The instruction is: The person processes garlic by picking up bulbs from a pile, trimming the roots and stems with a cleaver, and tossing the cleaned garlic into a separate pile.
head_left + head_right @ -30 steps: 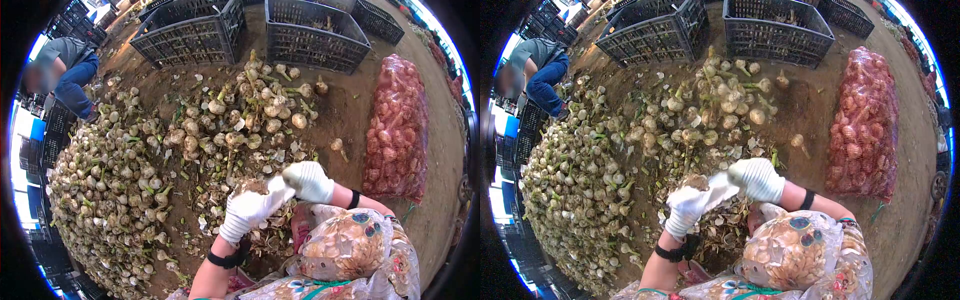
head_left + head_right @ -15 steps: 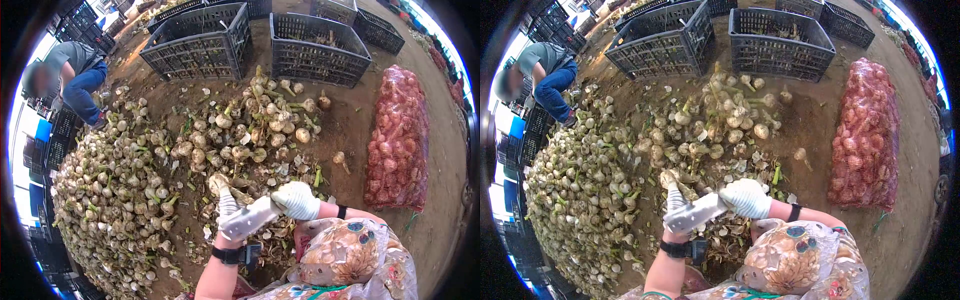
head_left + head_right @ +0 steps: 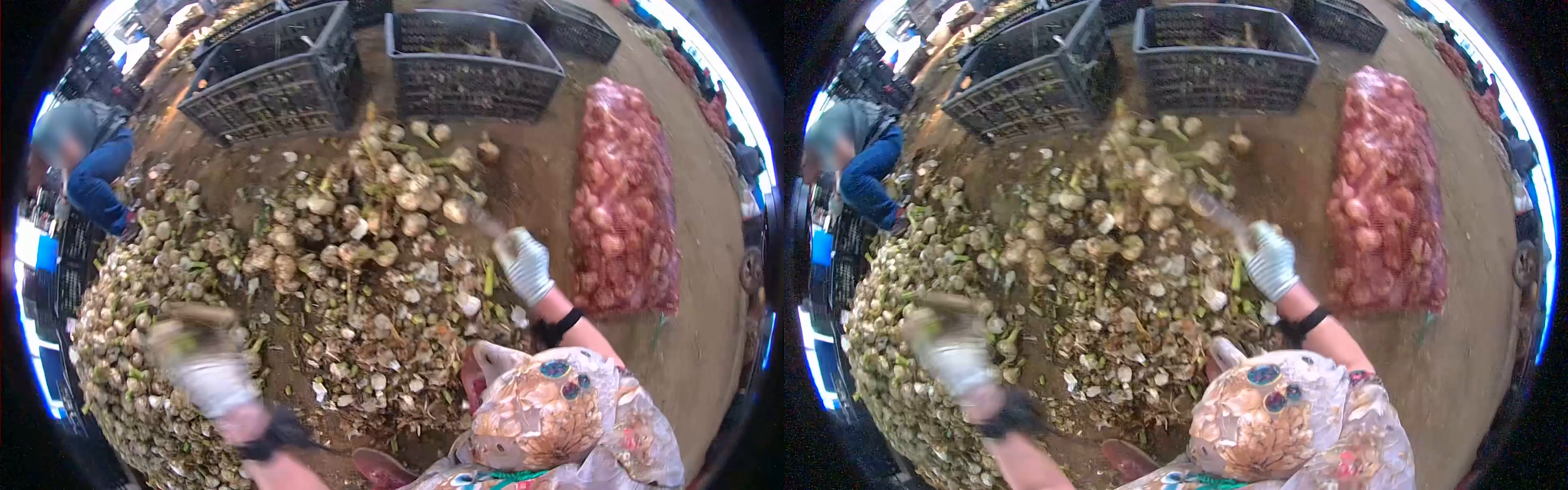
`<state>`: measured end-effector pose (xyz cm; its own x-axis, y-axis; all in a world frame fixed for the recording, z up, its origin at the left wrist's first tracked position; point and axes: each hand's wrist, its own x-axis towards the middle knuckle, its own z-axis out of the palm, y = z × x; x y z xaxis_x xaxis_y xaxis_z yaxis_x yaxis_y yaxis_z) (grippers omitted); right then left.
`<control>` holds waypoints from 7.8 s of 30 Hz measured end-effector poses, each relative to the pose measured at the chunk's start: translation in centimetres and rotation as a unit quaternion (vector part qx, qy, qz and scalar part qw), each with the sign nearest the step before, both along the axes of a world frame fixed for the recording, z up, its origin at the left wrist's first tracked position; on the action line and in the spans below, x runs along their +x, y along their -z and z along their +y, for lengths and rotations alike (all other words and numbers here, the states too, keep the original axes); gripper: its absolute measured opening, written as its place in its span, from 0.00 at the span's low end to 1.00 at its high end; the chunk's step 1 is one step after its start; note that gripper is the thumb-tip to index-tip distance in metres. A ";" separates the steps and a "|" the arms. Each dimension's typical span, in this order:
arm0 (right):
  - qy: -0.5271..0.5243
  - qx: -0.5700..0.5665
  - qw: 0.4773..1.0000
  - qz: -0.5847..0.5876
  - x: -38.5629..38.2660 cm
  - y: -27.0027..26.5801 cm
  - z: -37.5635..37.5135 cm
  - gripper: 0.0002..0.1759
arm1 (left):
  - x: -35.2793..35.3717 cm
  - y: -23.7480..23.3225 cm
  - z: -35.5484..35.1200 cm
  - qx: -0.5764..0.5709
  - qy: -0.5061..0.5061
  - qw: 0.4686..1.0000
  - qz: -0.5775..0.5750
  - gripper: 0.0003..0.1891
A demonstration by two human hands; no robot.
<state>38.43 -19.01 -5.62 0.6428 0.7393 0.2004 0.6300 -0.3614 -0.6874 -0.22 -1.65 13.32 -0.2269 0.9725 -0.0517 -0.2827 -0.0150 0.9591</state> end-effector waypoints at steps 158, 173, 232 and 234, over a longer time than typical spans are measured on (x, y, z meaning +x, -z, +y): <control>-0.163 -0.215 0.953 -0.137 2.9 1.1 10.6 0.18 | -5.4 4.9 2.1 0.017 0.019 0.987 -0.157 0.32; -0.298 0.042 0.820 0.487 -10.0 -5.4 5.4 0.29 | 9.0 15.0 -7.0 -0.140 0.490 0.860 -0.027 0.40; -0.054 -0.160 0.983 -0.071 4.4 1.4 9.4 0.15 | -0.8 3.6 -0.5 -0.056 -0.030 0.986 -0.156 0.22; -0.074 -0.140 0.980 -0.118 4.7 4.5 11.1 0.16 | 1.2 9.1 -1.4 -0.107 0.042 0.988 -0.107 0.23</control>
<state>43.09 -7.89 -10.14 0.4854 0.8679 0.1060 0.8188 -0.4087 -0.4033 0.97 -3.07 4.25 -0.1070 0.9491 -0.2961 -0.4712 0.2138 0.8557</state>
